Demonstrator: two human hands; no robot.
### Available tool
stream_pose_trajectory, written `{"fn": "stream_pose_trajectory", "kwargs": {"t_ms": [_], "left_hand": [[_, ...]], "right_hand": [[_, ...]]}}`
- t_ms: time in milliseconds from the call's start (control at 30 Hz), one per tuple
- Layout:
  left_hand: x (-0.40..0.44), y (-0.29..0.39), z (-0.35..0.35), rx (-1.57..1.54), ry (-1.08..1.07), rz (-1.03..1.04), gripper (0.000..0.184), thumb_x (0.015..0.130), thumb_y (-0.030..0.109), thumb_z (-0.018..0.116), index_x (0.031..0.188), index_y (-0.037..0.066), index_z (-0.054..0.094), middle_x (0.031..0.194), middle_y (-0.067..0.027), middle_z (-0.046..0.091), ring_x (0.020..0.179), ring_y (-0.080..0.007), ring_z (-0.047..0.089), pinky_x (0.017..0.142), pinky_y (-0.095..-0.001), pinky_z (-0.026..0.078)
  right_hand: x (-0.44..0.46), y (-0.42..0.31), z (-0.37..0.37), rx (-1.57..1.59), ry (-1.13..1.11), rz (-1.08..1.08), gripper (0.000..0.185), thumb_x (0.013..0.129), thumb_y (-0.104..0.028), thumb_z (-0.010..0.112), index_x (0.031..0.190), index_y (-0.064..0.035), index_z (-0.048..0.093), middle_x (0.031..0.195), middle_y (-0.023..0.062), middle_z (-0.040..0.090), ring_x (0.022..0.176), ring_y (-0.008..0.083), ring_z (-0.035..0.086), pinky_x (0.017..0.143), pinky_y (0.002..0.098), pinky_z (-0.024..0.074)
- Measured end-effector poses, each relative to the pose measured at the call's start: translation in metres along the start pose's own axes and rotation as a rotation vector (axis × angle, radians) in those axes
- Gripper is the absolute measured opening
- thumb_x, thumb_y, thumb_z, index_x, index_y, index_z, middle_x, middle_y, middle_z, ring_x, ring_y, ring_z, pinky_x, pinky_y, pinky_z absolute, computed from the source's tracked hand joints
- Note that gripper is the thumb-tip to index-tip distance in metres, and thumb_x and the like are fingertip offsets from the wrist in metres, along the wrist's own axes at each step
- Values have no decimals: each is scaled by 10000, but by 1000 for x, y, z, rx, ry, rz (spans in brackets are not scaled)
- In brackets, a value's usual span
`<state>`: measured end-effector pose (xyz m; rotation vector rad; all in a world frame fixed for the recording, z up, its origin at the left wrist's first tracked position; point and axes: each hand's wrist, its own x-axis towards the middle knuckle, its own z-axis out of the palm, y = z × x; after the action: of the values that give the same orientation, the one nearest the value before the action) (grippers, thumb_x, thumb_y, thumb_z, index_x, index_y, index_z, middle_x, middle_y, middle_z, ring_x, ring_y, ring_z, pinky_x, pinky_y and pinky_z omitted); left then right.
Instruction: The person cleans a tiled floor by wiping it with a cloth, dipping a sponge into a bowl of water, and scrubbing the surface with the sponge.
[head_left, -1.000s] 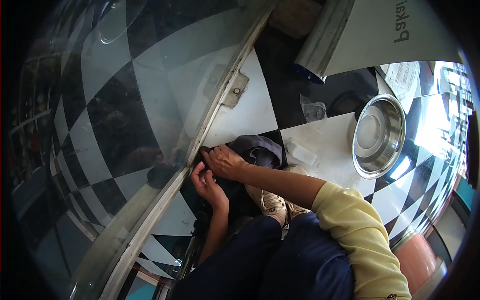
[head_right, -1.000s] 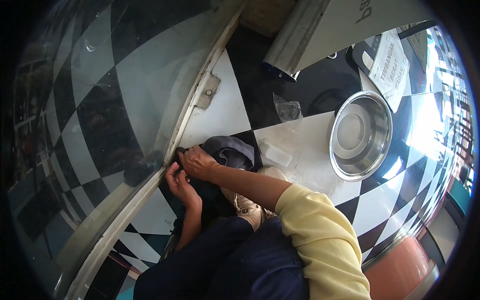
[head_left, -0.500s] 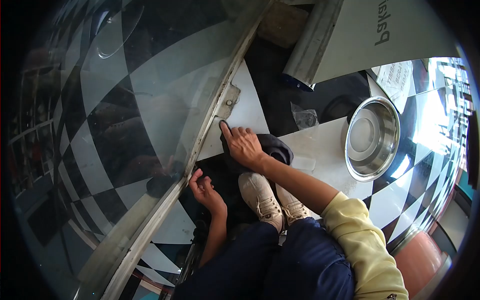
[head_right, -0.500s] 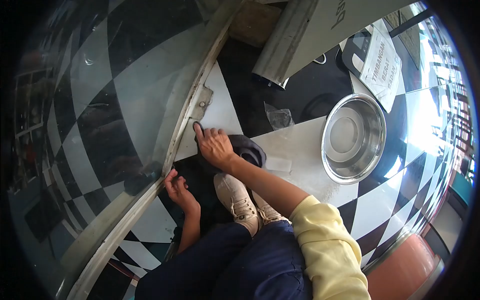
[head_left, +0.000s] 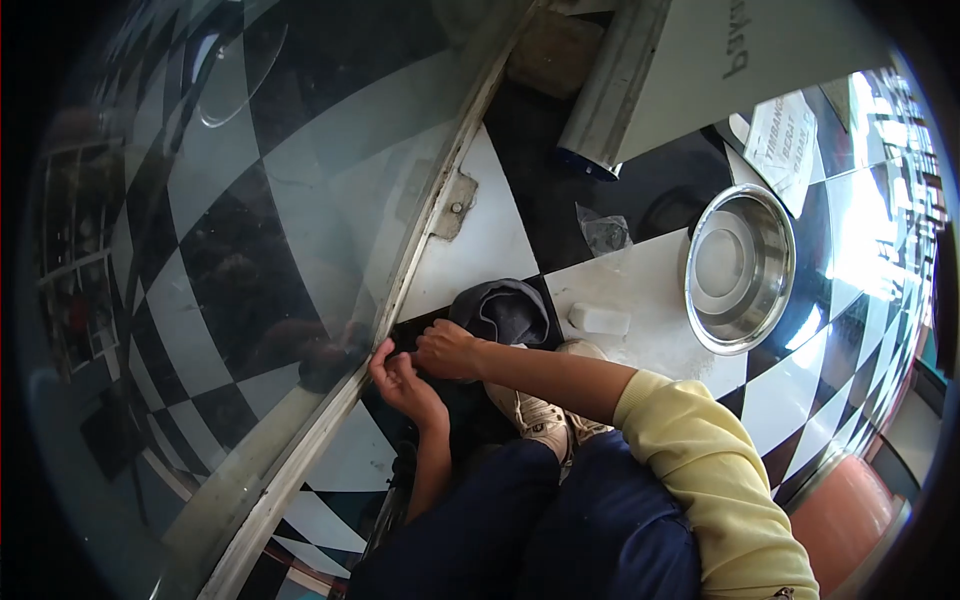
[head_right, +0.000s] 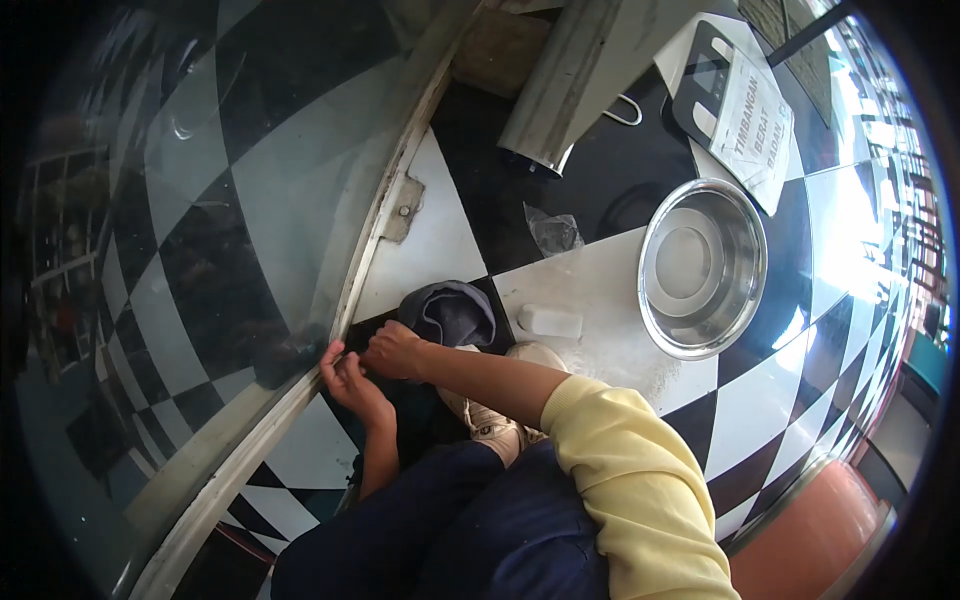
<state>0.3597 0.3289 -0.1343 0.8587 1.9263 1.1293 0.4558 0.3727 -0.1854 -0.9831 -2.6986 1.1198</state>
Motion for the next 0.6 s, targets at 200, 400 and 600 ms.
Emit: {"fn": "stream_pose_trajectory", "kwargs": {"t_ms": [200, 400, 600], "left_hand": [[-8, 50, 5, -48, 32, 473, 343, 974, 136, 546, 1272, -30, 517, 1232, -155, 559, 1065, -224, 530, 933, -340, 411], [-57, 77, 41, -210, -325, 610, 676, 834, 244, 782, 1359, -37, 462, 1284, -179, 557, 1236, -300, 529, 1024, -388, 420], [-69, 171, -38, -100, -340, 595, 348, 852, 96, 714, 1157, -37, 611, 1063, -120, 675, 961, -209, 649, 885, -334, 501]], "right_hand": [[-58, -15, -114, 716, 409, 202, 434, 902, -140, 543, 1328, -75, 597, 1129, 191, 685, 1054, 346, 649, 967, 439, 469], [-147, -88, -196, 732, 689, 54, 447, 912, -150, 555, 1348, -52, 568, 1252, 214, 629, 1129, 374, 606, 981, 428, 471], [-245, -99, -206, 983, 979, 124, 377, 962, -203, 629, 1313, -68, 611, 1096, 99, 644, 1058, 227, 620, 946, 346, 474]]}}
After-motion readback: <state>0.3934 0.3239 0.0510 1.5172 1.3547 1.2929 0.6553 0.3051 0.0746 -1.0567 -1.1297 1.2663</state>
